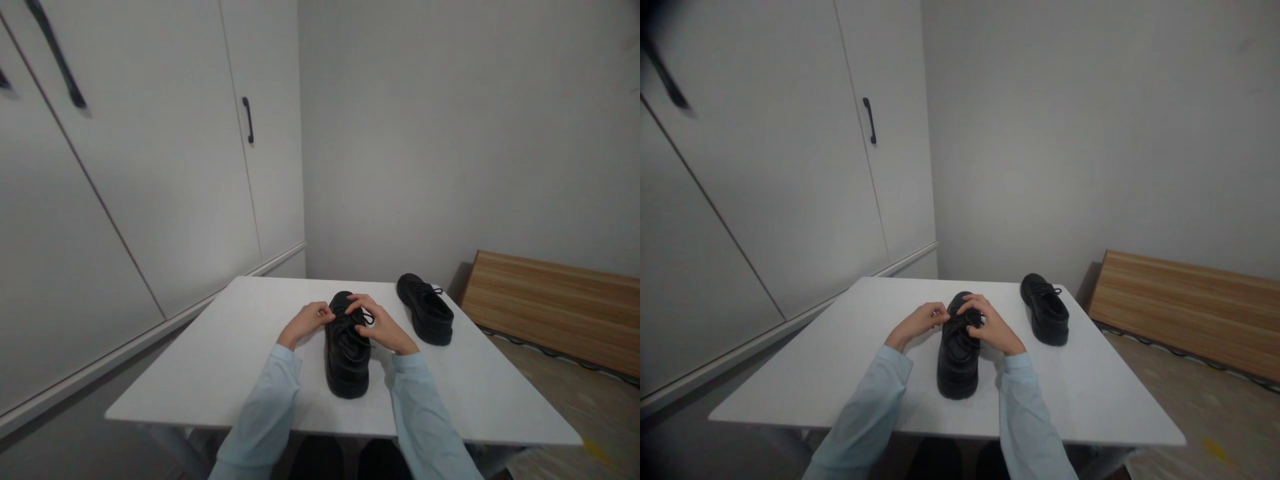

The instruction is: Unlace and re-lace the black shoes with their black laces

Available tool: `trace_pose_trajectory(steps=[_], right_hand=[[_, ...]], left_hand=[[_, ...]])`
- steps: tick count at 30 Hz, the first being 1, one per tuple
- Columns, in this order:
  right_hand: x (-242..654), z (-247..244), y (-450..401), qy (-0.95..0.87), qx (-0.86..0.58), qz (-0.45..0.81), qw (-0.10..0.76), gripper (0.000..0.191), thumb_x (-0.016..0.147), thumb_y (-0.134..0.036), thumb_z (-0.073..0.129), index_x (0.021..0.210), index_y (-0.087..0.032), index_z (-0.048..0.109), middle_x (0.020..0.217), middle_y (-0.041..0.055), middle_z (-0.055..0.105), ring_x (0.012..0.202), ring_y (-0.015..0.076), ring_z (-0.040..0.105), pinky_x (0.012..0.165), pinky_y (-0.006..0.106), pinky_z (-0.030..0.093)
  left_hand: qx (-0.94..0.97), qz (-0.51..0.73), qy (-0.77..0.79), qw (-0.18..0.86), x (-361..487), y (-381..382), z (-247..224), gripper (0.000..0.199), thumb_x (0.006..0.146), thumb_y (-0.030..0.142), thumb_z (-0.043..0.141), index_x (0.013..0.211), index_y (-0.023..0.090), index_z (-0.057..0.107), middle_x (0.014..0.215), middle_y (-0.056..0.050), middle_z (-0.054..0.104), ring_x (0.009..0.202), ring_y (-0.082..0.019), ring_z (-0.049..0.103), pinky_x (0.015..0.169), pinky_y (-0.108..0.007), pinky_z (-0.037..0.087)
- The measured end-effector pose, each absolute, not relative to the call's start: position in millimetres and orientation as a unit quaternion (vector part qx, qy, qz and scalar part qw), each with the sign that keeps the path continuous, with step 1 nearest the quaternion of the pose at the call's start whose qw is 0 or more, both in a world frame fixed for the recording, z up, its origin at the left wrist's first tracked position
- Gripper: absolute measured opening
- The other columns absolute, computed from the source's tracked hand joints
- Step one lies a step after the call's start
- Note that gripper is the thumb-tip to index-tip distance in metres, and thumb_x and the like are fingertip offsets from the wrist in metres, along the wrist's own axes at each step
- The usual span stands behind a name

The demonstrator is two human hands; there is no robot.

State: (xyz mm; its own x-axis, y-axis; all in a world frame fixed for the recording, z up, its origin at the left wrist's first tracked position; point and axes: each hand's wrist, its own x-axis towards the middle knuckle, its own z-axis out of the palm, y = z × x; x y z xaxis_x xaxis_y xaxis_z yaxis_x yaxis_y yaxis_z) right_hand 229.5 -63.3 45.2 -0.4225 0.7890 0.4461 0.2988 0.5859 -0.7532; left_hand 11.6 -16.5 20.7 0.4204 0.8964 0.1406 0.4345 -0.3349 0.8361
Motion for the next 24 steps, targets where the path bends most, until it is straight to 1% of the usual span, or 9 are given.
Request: trace_pose_trajectory(steps=[2,4,7,9,12,15,17,21,24], right_hand=[[224.9,41.8,-61.2,-0.799,-0.35,0.287,0.396,0.03,0.067,-0.012,0.067,0.095,-0.023,0.067,0.125,0.0082,0.053,0.124,0.0247,0.044,0.107,0.043,0.028],[220.2,38.3,-58.5,-0.798,-0.36,0.278,0.394,0.022,0.066,-0.016,0.072,0.087,-0.023,0.07,0.122,0.0082,0.054,0.12,0.0255,0.047,0.105,0.043,0.031],[215.2,36.0,-56.0,-0.787,-0.372,0.271,0.412,0.009,0.068,-0.024,0.075,0.076,-0.023,0.073,0.116,0.0079,0.058,0.114,0.0251,0.052,0.101,0.042,0.034],[214.0,36.5,-55.8,-0.775,-0.378,0.268,0.43,0.006,0.069,-0.028,0.075,0.073,-0.023,0.073,0.11,0.007,0.061,0.109,0.0239,0.054,0.099,0.041,0.036],[214.6,38.6,-57.4,-0.762,-0.372,0.257,0.463,0.009,0.07,-0.031,0.075,0.073,-0.023,0.073,0.099,0.0057,0.062,0.1,0.0219,0.056,0.093,0.038,0.039],[215.8,40.8,-59.6,-0.759,-0.358,0.247,0.484,0.013,0.074,-0.035,0.072,0.077,-0.022,0.073,0.083,0.0048,0.063,0.088,0.0206,0.057,0.082,0.035,0.043],[215.7,42.0,-60.6,-0.752,-0.357,0.247,0.496,0.015,0.076,-0.036,0.07,0.079,-0.022,0.073,0.076,0.0046,0.064,0.082,0.0201,0.057,0.077,0.033,0.043],[213.3,44.2,-61.2,-0.722,-0.371,0.259,0.523,0.015,0.075,-0.036,0.07,0.076,-0.021,0.073,0.074,0.0047,0.066,0.079,0.0199,0.058,0.073,0.032,0.043],[212.0,45.6,-61.3,-0.699,-0.374,0.277,0.543,0.016,0.075,-0.036,0.069,0.074,-0.021,0.071,0.074,0.0037,0.067,0.076,0.0189,0.059,0.072,0.031,0.044]], left_hand=[[0.755,0.31,0.441,0.374,12.2,-16.4,20.6,0.031,0.071,0.045,0.062,0.069,0.014,0.061,0.063,0.0,0.057,0.063,-0.013,0.049,0.061,-0.024,0.038],[0.756,0.31,0.441,0.372,12.4,-16.5,21.2,0.031,0.071,0.045,0.061,0.069,0.015,0.061,0.063,-0.001,0.057,0.063,-0.013,0.049,0.06,-0.024,0.038],[0.757,0.307,0.442,0.371,12.2,-17.1,22.7,0.03,0.07,0.045,0.061,0.07,0.015,0.062,0.063,-0.001,0.057,0.064,-0.014,0.05,0.06,-0.024,0.038],[0.758,0.309,0.439,0.37,12.7,-18.0,24.3,0.031,0.07,0.045,0.062,0.07,0.015,0.062,0.063,-0.001,0.058,0.064,-0.014,0.05,0.061,-0.024,0.038],[0.758,0.323,0.434,0.364,16.1,-19.9,27.7,0.03,0.071,0.044,0.062,0.071,0.015,0.063,0.065,-0.001,0.059,0.066,-0.014,0.051,0.063,-0.025,0.039],[0.759,0.352,0.416,0.357,22.1,-22.1,31.5,0.025,0.072,0.039,0.063,0.073,0.014,0.063,0.07,-0.002,0.062,0.07,-0.015,0.054,0.066,-0.025,0.042],[0.76,0.378,0.397,0.35,26.0,-23.4,33.8,0.021,0.072,0.035,0.064,0.076,0.014,0.064,0.075,-0.003,0.063,0.073,-0.015,0.056,0.067,-0.025,0.043],[0.754,0.421,0.391,0.317,30.4,-26.9,39.1,0.02,0.073,0.031,0.066,0.085,0.015,0.066,0.082,-0.004,0.065,0.077,-0.016,0.058,0.065,-0.024,0.043],[0.746,0.454,0.382,0.303,31.9,-31.8,45.2,0.022,0.08,0.036,0.059,0.089,0.016,0.066,0.09,-0.006,0.066,0.083,-0.016,0.059,0.071,-0.026,0.045]])
